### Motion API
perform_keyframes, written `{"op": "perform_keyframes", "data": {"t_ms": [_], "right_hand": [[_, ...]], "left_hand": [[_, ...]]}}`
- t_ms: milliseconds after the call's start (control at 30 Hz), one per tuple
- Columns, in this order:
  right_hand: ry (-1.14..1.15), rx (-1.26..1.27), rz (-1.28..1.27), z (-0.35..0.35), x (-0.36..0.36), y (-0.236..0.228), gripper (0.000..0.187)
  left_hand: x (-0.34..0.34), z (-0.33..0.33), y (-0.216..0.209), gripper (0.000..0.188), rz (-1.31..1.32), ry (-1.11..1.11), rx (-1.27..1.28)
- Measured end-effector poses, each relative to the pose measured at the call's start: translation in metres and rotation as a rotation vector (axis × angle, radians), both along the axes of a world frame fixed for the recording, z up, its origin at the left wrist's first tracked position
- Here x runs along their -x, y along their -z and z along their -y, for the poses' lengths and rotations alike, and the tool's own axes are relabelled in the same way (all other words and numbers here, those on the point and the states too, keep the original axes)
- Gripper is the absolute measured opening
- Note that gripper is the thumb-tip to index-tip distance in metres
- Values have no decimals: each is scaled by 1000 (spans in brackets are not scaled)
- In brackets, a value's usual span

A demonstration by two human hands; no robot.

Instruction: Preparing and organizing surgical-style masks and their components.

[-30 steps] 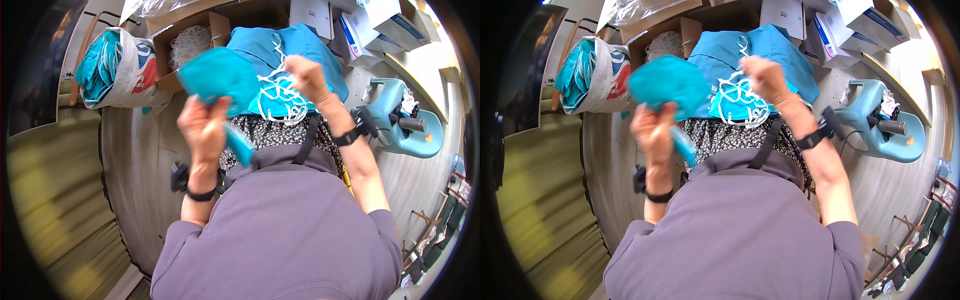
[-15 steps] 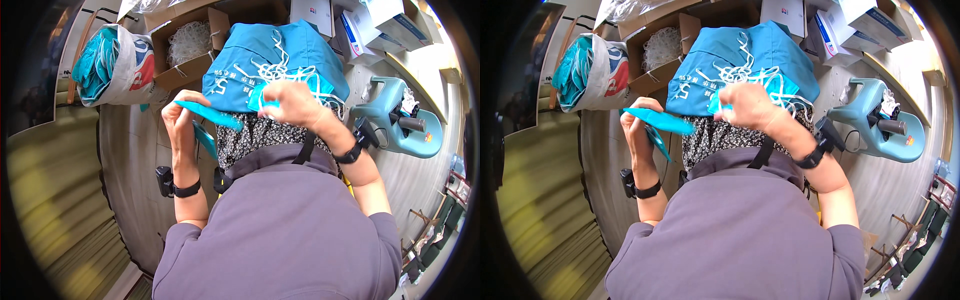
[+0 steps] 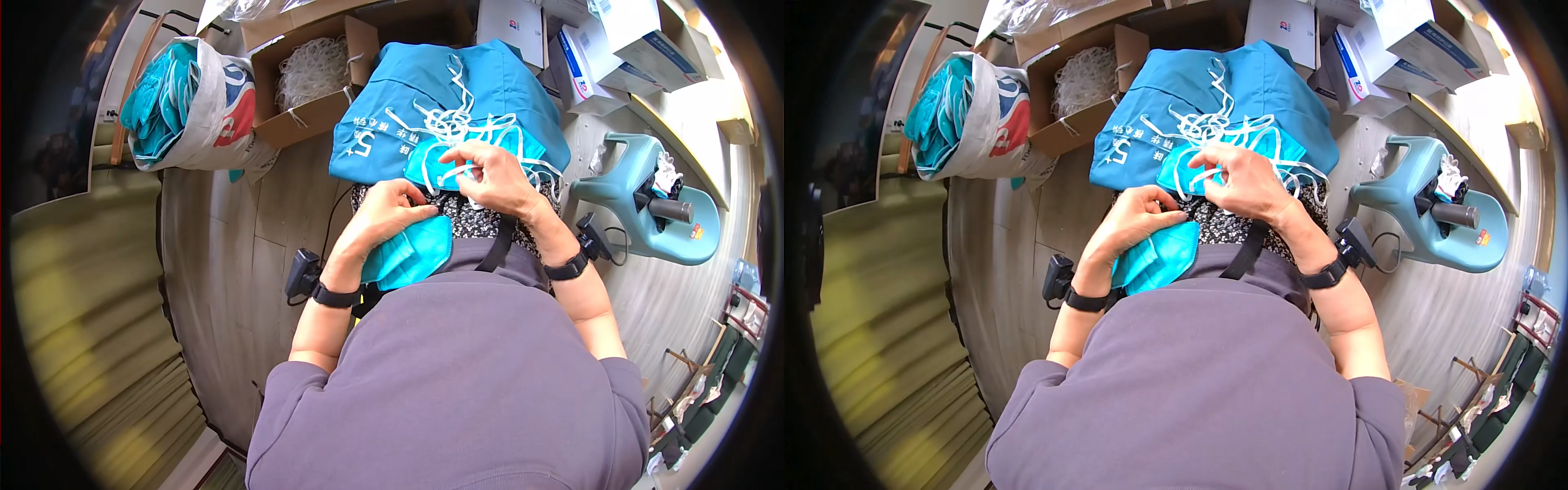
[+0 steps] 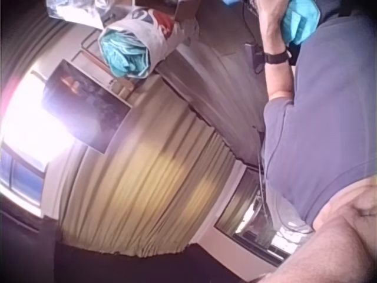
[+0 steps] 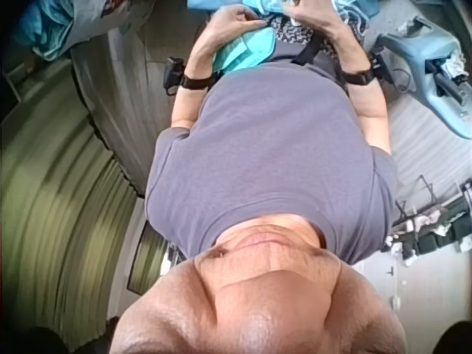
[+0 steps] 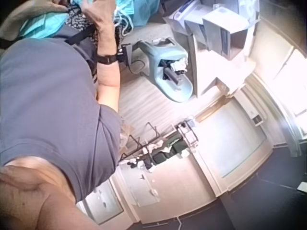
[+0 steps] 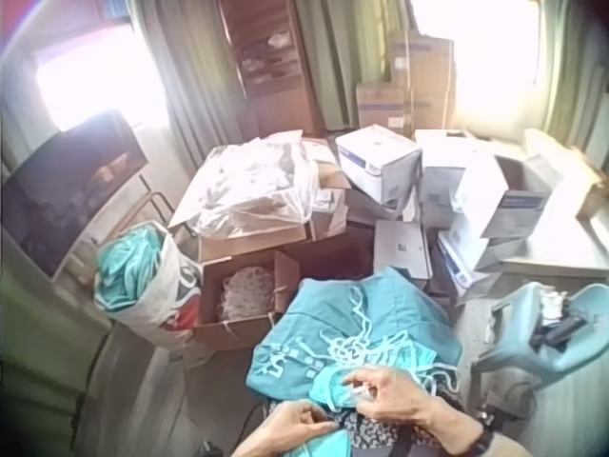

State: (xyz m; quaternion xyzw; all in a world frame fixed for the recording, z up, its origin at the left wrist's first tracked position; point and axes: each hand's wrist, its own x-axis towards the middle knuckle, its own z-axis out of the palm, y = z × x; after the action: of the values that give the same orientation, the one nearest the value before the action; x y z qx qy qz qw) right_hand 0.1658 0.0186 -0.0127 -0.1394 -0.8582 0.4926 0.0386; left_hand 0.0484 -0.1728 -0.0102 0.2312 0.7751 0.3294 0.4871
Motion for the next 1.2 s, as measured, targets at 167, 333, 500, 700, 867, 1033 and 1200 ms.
{"op": "perform_keyframes", "data": {"t_ms": [167, 333, 500, 700, 867, 1033, 1200], "right_hand": [[-1, -110, -122, 10, 1, 29, 7], [128, 731, -171, 4, 15, 21, 10], [104, 499, -246, 1, 16, 13, 13], [88, 582, -283, -4, 14, 4, 22], [64, 791, -204, -3, 17, -9, 32], [181, 751, -436, -8, 26, -4, 36], [141, 1012, -371, -17, 24, -6, 35]], "left_hand": [[-9, -10, 13, 33, 45, -17, -88], [-12, -18, 11, 32, -17, -142, -211], [-13, -40, 21, 29, -169, -105, -308], [-14, -50, 8, 25, -299, -112, -221], [-14, -52, 21, 32, -406, -53, -306], [-13, -53, -7, 48, -314, 68, -275], [-12, -46, -7, 48, -95, 82, -528]]}}
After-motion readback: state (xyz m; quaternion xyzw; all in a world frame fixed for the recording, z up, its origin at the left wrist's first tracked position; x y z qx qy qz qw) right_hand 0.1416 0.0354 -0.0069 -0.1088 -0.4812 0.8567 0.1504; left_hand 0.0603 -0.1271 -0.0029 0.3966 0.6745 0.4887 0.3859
